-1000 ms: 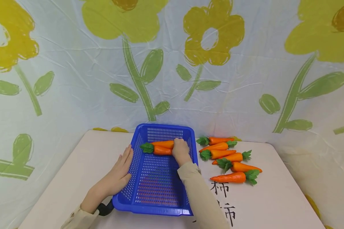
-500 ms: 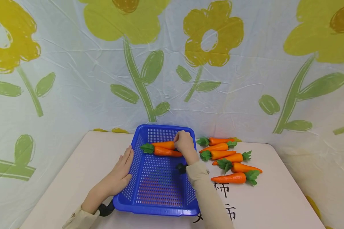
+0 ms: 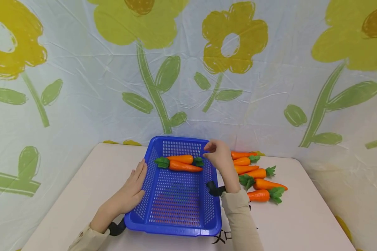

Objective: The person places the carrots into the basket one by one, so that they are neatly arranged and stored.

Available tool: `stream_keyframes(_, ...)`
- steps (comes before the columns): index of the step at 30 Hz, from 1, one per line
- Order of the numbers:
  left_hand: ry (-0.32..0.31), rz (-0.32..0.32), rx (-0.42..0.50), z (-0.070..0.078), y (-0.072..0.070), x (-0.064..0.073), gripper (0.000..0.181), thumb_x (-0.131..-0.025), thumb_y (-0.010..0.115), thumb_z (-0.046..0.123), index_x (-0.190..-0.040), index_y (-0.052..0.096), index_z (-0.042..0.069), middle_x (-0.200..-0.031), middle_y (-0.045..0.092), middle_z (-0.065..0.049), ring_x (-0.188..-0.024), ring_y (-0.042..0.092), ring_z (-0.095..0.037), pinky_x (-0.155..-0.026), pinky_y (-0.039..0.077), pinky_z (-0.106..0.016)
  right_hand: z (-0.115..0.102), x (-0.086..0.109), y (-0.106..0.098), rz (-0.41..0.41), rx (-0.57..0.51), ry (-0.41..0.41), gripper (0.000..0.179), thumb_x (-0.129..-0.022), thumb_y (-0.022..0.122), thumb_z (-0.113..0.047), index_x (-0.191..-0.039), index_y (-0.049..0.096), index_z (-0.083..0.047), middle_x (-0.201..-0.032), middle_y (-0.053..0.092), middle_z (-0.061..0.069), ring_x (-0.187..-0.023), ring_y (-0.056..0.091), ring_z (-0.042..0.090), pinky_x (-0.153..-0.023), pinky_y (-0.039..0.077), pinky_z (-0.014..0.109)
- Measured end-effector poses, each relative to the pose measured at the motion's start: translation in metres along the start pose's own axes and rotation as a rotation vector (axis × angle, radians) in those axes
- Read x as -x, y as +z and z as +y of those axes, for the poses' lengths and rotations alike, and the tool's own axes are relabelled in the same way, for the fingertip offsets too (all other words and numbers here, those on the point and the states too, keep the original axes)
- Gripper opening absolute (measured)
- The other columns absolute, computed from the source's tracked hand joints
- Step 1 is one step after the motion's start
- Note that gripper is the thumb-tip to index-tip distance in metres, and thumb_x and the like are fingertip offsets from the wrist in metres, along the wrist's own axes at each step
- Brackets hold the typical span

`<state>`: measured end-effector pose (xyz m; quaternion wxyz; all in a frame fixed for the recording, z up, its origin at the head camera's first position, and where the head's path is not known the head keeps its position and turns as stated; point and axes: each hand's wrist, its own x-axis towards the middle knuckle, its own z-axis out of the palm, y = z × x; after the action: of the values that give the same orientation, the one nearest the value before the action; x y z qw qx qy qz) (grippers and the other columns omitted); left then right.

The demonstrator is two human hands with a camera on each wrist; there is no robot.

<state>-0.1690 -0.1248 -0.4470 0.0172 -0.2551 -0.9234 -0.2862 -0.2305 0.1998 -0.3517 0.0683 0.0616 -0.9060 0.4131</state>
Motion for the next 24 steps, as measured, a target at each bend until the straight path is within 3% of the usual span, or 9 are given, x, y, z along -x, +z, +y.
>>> stream_keyframes(5,0.001,0.007,0.001,0.001,0.0,0.0,0.078,-0.089,0.046,0.002,-0.154,0.004,-0.01,-0.164,-0.006,-0.022,-0.151,-0.005,-0.034,-0.118,0.007,-0.058,0.006,0.018,-0.012,0.093,-0.04,-0.021,0.015,-0.083,0.076,0.0,-0.095,0.067,0.001,-0.096,0.068,0.019,-0.095,0.065,0.033,-0.09,0.054,0.047)
stream_keyframes(10,0.002,0.009,0.006,0.001,0.0,0.0,0.078,-0.089,0.046,0.002,-0.154,0.004,-0.011,-0.164,-0.006,-0.023,-0.151,-0.004,-0.035,-0.118,0.007,-0.059,0.018,0.036,-0.022,0.166,-0.084,-0.078,0.015,-0.082,0.077,-0.001,-0.095,0.069,0.001,-0.097,0.068,0.016,-0.095,0.065,0.029,-0.086,0.055,0.027)
stream_keyframes(13,-0.001,0.0,-0.004,0.0,0.0,0.0,0.078,-0.09,0.046,0.003,-0.154,0.003,-0.01,-0.164,-0.006,-0.022,-0.151,-0.004,-0.035,-0.118,0.007,-0.058,0.032,0.047,-0.027,0.236,-0.114,-0.139,0.016,-0.084,0.076,-0.001,-0.098,0.069,0.002,-0.1,0.068,0.016,-0.096,0.065,0.019,-0.085,0.05,0.014)
stream_keyframes(17,-0.009,-0.014,-0.003,-0.001,0.001,0.0,0.079,-0.09,0.046,0.004,-0.154,0.002,-0.01,-0.164,-0.008,-0.021,-0.151,-0.004,-0.035,-0.118,0.006,-0.057,0.054,0.062,-0.034,0.351,-0.129,-0.176,0.016,-0.087,0.072,0.0,-0.102,0.07,0.003,-0.101,0.068,0.016,-0.098,0.061,0.0,-0.092,0.041,0.008)
stream_keyframes(18,-0.011,-0.017,-0.001,-0.001,0.001,0.0,0.079,-0.09,0.046,0.004,-0.154,0.002,-0.01,-0.164,-0.008,-0.021,-0.151,-0.005,-0.035,-0.119,0.006,-0.057,0.06,0.066,-0.036,0.372,-0.138,-0.169,0.016,-0.088,0.071,0.0,-0.103,0.069,0.004,-0.102,0.069,0.015,-0.099,0.06,-0.003,-0.084,0.044,0.008)
stream_keyframes(24,-0.018,-0.031,-0.005,-0.002,0.0,-0.001,0.079,-0.092,0.046,0.006,-0.155,0.001,-0.008,-0.164,-0.01,-0.019,-0.151,-0.006,-0.032,-0.119,0.005,-0.055,0.101,0.081,-0.048,0.428,-0.212,-0.138,0.017,-0.09,0.067,0.004,-0.106,0.068,0.008,-0.1,0.07,0.002,-0.099,0.062,0.0,-0.077,0.048,0.008)
